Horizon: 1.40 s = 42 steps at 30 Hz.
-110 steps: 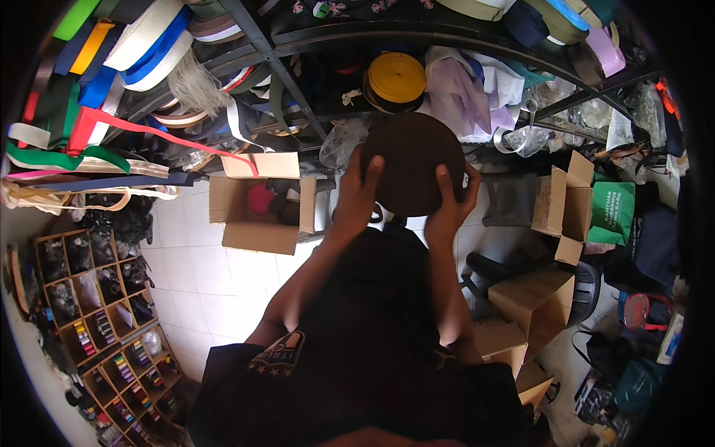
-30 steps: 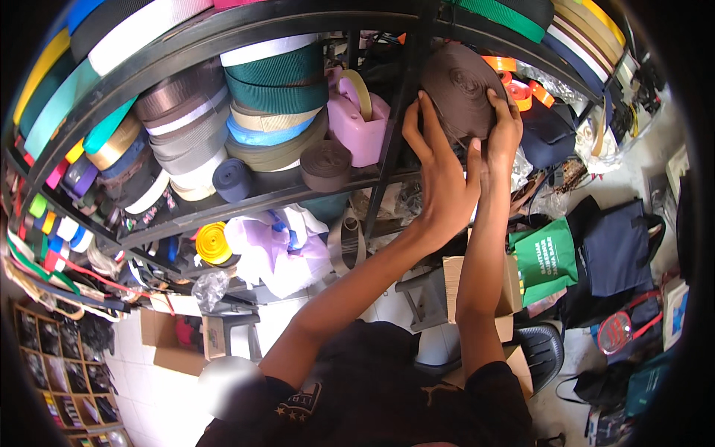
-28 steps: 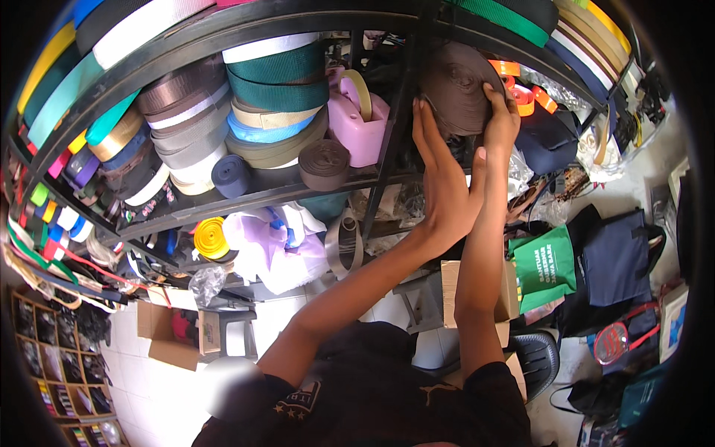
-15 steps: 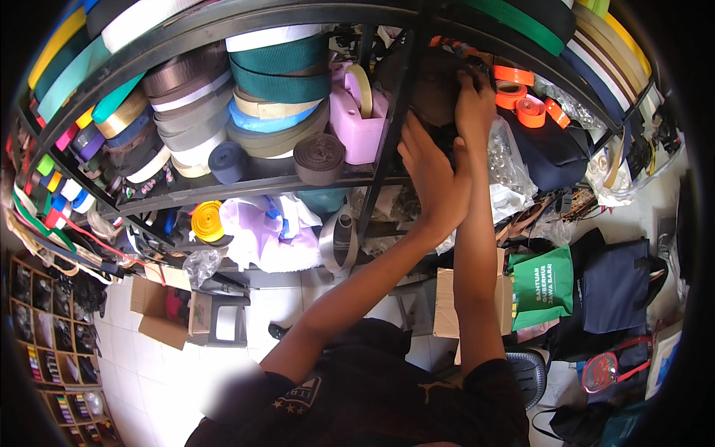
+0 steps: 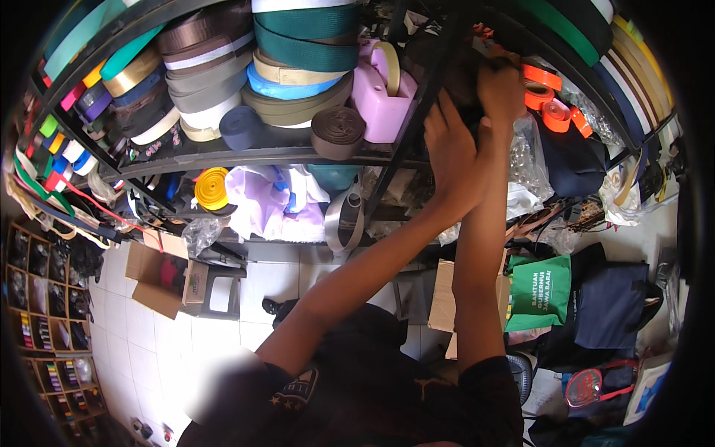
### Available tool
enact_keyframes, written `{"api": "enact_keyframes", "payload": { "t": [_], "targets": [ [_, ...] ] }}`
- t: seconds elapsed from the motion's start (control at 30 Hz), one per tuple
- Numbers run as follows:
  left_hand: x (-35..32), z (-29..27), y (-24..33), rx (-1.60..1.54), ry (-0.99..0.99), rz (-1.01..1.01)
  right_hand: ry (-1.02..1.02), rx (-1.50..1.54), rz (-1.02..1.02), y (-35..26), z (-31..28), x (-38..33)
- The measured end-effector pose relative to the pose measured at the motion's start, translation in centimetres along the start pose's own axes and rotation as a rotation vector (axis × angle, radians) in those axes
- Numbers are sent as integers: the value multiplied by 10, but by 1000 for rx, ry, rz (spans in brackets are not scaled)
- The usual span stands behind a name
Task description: The person picks up ribbon rolls from a cardboard box on the floor and places them onto shelves, handling rolls of various colors including yellow, brown, pink, and blue.
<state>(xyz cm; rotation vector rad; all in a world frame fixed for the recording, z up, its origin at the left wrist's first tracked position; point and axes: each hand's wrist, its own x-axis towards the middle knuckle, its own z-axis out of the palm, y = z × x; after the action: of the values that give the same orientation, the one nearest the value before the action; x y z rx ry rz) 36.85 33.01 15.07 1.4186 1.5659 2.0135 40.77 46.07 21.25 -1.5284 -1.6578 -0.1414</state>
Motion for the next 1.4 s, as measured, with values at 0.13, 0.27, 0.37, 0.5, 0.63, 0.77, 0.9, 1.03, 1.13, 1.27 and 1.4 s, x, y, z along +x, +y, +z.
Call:
{"api": "enact_keyframes", "payload": {
  "t": [0.13, 0.27, 0.37, 0.5, 0.63, 0.77, 0.9, 1.03, 1.13, 1.27, 1.4],
  "targets": [
    [-4, 3, -5, 56, -8, 0, 23, -16, 25, 4, -6, 3],
    [-33, -38, -7, -24, -112, 157, 74, 265, -116, -3, -29, -17],
    [-60, -116, -19, 10, -359, 184, 235, 532, -140, -39, -24, -57],
    [-74, -219, -43, -38, -797, -157, 601, 857, -166, -27, -34, -129],
    [-121, -349, -147, -84, -676, -336, 309, 1012, -100, -37, 14, -256],
    [-178, -486, -210, 134, -142, -724, -343, 995, -28, -101, 58, -382],
    [-221, -599, -265, 318, 141, -909, -1047, 944, -183, -180, 86, -445],
    [-255, -698, -339, 328, 356, -1016, -1351, 689, -323, -239, 120, -510],
    [-268, -763, -403, 563, 496, -988, -1433, 605, -254, -262, 139, -553],
    [-275, -832, -469, 873, 436, -934, -1484, 453, -103, -271, 142, -597],
    [-286, -874, -553, 1026, 144, -1225, -1417, 270, 47, -253, 129, -622]
  ]
}}
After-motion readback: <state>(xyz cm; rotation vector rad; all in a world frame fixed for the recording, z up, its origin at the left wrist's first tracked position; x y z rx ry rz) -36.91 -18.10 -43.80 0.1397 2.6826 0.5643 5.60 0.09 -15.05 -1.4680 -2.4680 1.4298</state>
